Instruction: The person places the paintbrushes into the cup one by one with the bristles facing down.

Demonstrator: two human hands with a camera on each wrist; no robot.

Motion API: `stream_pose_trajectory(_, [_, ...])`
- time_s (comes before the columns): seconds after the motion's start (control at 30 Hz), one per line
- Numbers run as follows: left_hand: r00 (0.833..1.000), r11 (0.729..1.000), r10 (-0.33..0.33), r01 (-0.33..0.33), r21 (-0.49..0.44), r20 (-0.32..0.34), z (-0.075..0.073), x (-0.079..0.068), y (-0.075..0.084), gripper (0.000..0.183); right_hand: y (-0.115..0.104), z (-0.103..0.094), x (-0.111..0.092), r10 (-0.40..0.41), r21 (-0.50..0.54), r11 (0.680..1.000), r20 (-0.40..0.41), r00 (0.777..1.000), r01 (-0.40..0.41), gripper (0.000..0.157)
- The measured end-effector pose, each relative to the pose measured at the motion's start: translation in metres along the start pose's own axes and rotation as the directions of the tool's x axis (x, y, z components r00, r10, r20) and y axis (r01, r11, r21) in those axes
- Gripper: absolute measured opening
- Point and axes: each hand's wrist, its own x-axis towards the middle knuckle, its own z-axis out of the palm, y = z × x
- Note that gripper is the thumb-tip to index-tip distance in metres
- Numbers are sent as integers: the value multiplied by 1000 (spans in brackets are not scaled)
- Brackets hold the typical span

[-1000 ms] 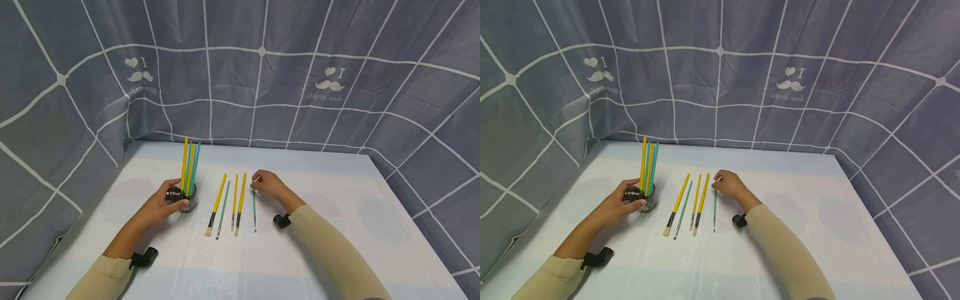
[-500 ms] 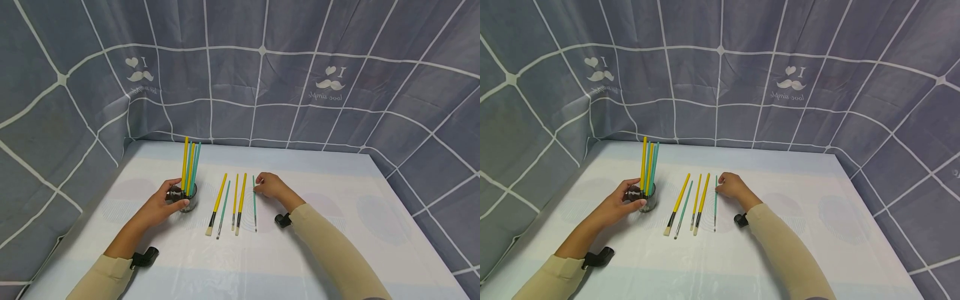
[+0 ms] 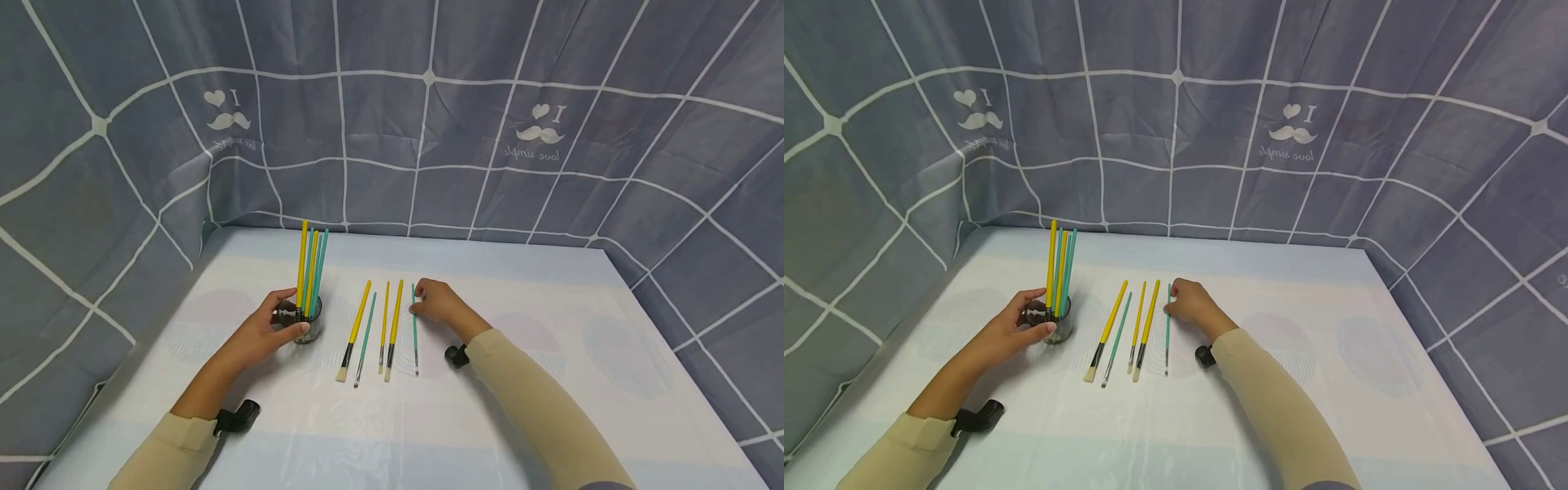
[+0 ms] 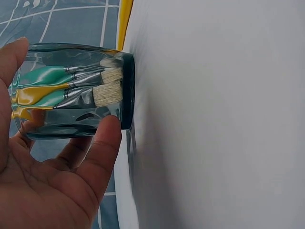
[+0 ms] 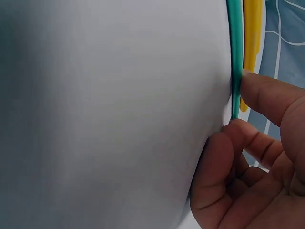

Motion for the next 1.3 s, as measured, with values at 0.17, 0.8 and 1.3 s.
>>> stream_pose_trajectory(0.17, [1000,1000,-6,6,-5,6,0,1,0,79,-5,2,1,9,-30,1000,-9,1000,-9,28])
stream_pose_trajectory(0.8, [1000,1000,-4,4,3,11,0,0,1,79,-8,8,5,20,-115,993,-30,999,-23,26])
stream_pose_trajectory(1.3, [1000,1000,-3,3,3,4,1,1,0,78,-5,8,7,12,-106,994,-31,999,-15,21])
